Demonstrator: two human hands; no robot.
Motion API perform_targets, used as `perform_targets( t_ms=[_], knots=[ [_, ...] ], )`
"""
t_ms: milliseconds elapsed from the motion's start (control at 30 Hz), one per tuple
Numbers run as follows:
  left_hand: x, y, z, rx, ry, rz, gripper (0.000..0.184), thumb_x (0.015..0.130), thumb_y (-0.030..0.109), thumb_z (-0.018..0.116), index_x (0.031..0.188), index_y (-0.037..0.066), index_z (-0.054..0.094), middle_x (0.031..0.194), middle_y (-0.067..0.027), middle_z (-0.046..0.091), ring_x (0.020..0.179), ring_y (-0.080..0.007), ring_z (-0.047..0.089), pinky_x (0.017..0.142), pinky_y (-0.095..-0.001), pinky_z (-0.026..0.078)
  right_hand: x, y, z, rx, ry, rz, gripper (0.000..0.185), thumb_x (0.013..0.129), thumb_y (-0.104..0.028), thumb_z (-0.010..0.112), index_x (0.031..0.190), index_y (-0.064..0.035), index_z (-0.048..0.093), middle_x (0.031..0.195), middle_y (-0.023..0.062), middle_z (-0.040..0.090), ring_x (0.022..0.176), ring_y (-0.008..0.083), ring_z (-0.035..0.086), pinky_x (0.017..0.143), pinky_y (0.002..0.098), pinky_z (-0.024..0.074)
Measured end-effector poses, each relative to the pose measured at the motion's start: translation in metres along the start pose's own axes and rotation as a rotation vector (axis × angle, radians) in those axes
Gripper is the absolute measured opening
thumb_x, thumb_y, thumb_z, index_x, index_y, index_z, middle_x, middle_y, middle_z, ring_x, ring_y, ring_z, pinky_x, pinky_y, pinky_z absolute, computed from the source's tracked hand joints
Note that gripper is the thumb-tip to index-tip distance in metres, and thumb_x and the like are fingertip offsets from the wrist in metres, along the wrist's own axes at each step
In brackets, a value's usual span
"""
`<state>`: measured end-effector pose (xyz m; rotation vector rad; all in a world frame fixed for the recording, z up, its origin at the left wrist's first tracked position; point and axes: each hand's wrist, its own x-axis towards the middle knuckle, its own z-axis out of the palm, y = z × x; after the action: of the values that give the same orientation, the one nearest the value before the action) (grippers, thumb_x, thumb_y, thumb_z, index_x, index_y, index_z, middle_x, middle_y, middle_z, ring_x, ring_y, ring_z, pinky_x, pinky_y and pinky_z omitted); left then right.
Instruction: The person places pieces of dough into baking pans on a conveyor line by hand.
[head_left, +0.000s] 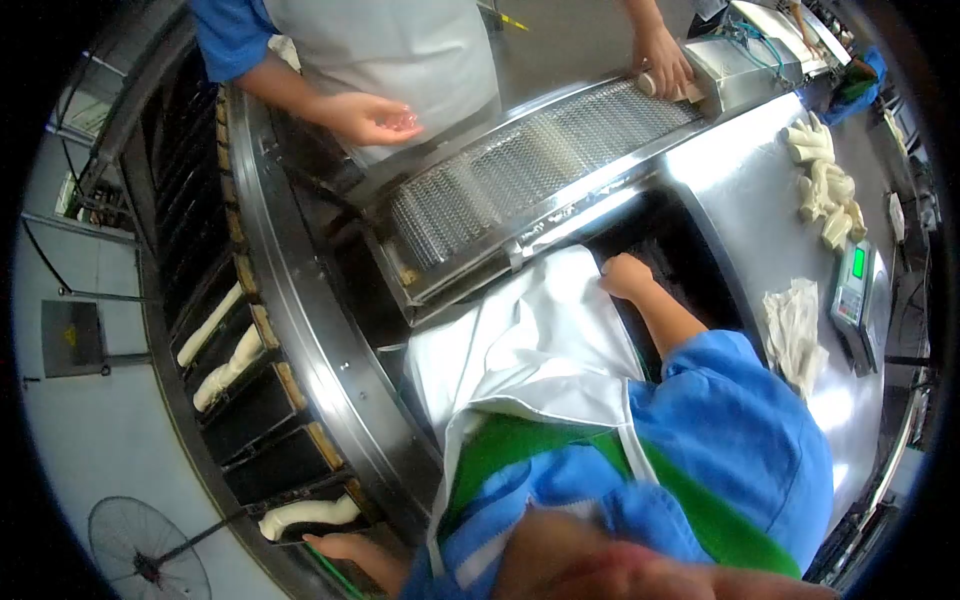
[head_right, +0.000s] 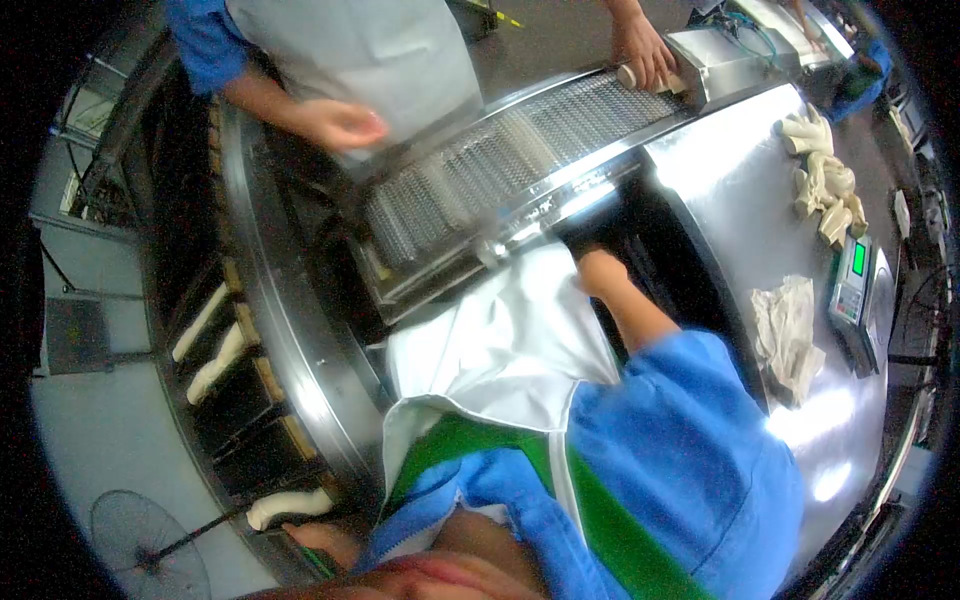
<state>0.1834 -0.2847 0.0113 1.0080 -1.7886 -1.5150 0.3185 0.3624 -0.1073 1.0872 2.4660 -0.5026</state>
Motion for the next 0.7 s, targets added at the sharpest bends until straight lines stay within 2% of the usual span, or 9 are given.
perform_targets(
  t_ms=[67, 367, 433, 500, 567, 600, 633, 667, 700],
  knots=[
    [-0.002, -0.001, -0.003, 0.011, 0.010, 0.004, 0.071, 0.090, 0.049, 0.050, 0.136, -0.003, 0.033, 0.136, -0.0254, 0.038, 0.117, -0.0363, 0.048, 0.097, -0.0467, 0.042, 0.008, 0.006, 0.018, -0.009, -0.127, 0.083, 0.040, 0.074, -0.037, 0.060, 0.095, -0.0037, 0.070, 0.103, 0.0171, 0.066, 0.097, 0.0342, 0.062, 0.084, 0.0405, 0.0497],
    [-0.005, -0.008, -0.002, 0.025, 0.057, 0.030, 0.069, 0.091, 0.049, 0.048, 0.133, -0.006, 0.038, 0.134, -0.0259, 0.041, 0.116, -0.0358, 0.049, 0.097, -0.0459, 0.042, 0.024, 0.006, 0.042, 0.012, -0.149, 0.089, 0.040, 0.073, -0.037, 0.059, 0.089, -0.0028, 0.071, 0.098, 0.0199, 0.066, 0.094, 0.0348, 0.063, 0.083, 0.0406, 0.0505],
    [0.001, -0.018, 0.005, 0.046, 0.084, 0.039, 0.069, 0.092, 0.049, 0.047, 0.132, -0.006, 0.039, 0.133, -0.0260, 0.042, 0.115, -0.0356, 0.050, 0.097, -0.0457, 0.042, 0.051, 0.024, 0.081, -0.032, -0.101, -0.010, 0.040, 0.075, -0.038, 0.056, 0.088, -0.0029, 0.071, 0.095, 0.0208, 0.066, 0.092, 0.0357, 0.063, 0.083, 0.0405, 0.0503],
    [0.017, -0.032, -0.001, 0.092, 0.092, 0.048, 0.069, 0.092, 0.049, 0.047, 0.131, -0.007, 0.040, 0.132, -0.0261, 0.043, 0.115, -0.0355, 0.050, 0.097, -0.0455, 0.042, 0.055, 0.028, 0.081, -0.013, -0.133, -0.153, 0.047, 0.073, -0.042, 0.060, 0.090, 0.0015, 0.069, 0.095, 0.0230, 0.065, 0.090, 0.0371, 0.063, 0.081, 0.0401, 0.0497],
    [0.028, -0.039, -0.005, 0.135, 0.119, 0.045, 0.068, 0.092, 0.049, 0.047, 0.131, -0.008, 0.041, 0.132, -0.0262, 0.043, 0.115, -0.0354, 0.050, 0.097, -0.0453, 0.042, 0.043, 0.017, 0.053, 0.282, -0.281, -0.045, 0.055, 0.068, -0.042, 0.071, 0.089, 0.0085, 0.066, 0.096, 0.0243, 0.065, 0.086, 0.0352, 0.064, 0.077, 0.0377, 0.0496],
    [-0.011, -0.009, 0.018, 0.166, 0.237, 0.083, 0.060, 0.095, 0.044, 0.042, 0.123, -0.008, 0.050, 0.123, -0.0241, 0.054, 0.112, -0.0342, 0.052, 0.098, -0.0409, 0.038, 0.054, 0.024, 0.067, 0.321, -0.310, -0.047, 0.053, 0.069, -0.041, 0.071, 0.089, 0.0073, 0.067, 0.097, 0.0231, 0.065, 0.087, 0.0350, 0.064, 0.077, 0.0383, 0.0499],
    [-0.023, 0.000, 0.020, 0.234, 0.195, 0.104, 0.068, 0.092, 0.048, 0.046, 0.130, -0.008, 0.042, 0.133, -0.0264, 0.043, 0.116, -0.0362, 0.049, 0.099, -0.0434, 0.039, 0.065, 0.033, 0.086, 0.362, -0.341, -0.048, 0.051, 0.070, -0.041, 0.070, 0.090, 0.0061, 0.067, 0.099, 0.0220, 0.065, 0.087, 0.0348, 0.064, 0.076, 0.0390, 0.0501],
    [-0.020, -0.006, 0.017, 0.156, 0.189, 0.082, 0.067, 0.093, 0.048, 0.046, 0.130, -0.009, 0.042, 0.133, -0.0266, 0.043, 0.117, -0.0365, 0.049, 0.100, -0.0434, 0.038, 0.074, 0.036, 0.098, 0.351, -0.339, -0.064, 0.051, 0.070, -0.041, 0.070, 0.090, 0.0061, 0.067, 0.099, 0.0220, 0.065, 0.087, 0.0348, 0.064, 0.076, 0.0390, 0.0501],
    [-0.011, -0.015, 0.015, 0.075, 0.181, 0.059, 0.067, 0.093, 0.048, 0.045, 0.130, -0.009, 0.042, 0.133, -0.0268, 0.042, 0.117, -0.0368, 0.048, 0.101, -0.0433, 0.037, 0.081, 0.040, 0.107, 0.180, -0.225, -0.206, 0.047, 0.070, -0.040, 0.070, 0.089, 0.0037, 0.068, 0.098, 0.0205, 0.066, 0.089, 0.0346, 0.064, 0.076, 0.0398, 0.0503]
  ],
)
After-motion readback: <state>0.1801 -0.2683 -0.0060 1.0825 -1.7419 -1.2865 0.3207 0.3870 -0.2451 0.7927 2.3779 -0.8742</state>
